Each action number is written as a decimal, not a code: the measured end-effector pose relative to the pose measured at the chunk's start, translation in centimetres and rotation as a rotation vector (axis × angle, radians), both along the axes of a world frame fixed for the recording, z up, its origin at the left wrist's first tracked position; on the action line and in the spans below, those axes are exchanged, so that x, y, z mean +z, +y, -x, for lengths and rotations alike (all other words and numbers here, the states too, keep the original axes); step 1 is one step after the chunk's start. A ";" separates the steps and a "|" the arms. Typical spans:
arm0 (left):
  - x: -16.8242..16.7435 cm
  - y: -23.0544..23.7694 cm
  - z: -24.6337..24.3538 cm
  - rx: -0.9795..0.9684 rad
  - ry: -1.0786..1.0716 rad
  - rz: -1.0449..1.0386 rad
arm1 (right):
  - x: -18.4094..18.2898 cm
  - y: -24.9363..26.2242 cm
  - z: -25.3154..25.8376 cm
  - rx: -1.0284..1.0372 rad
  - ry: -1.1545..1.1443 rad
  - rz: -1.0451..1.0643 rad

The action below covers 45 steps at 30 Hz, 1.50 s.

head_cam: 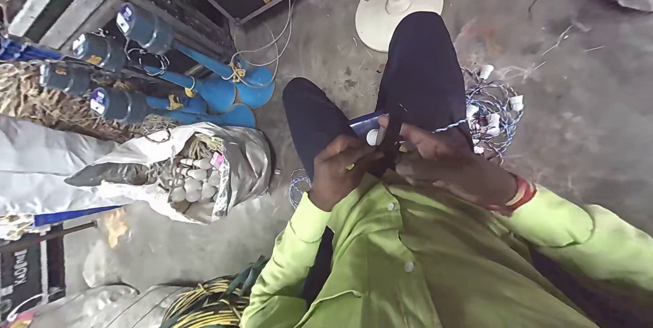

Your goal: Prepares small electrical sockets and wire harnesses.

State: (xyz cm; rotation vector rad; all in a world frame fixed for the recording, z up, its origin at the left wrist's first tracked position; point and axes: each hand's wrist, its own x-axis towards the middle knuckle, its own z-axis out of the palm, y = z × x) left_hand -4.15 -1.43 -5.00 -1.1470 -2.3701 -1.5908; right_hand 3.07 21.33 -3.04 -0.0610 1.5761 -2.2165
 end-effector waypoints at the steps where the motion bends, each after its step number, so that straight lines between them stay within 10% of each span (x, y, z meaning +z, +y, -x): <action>1: -0.3 0.2 -0.2 0.038 0.110 0.008 | -0.2 0.1 0.2 0.033 0.018 -0.142; 5: -1.6 -0.1 -0.6 0.119 0.515 0.080 | -0.7 -0.4 0.9 0.134 -0.037 -0.311; 10: -0.8 0.2 -0.7 0.110 0.535 0.210 | -0.3 -1.0 0.8 0.220 -0.030 -0.412; 20: -0.3 1.3 -1.0 0.254 0.370 0.119 | -1.8 -2.7 -1.4 -0.362 0.238 -0.553; 30: -0.9 2.8 -2.8 0.250 0.386 0.055 | -1.6 -5.2 -0.8 -0.557 -0.349 0.242; 45: -0.4 2.6 -2.2 0.282 0.332 0.141 | -1.5 -5.8 -0.5 -0.661 -0.440 0.098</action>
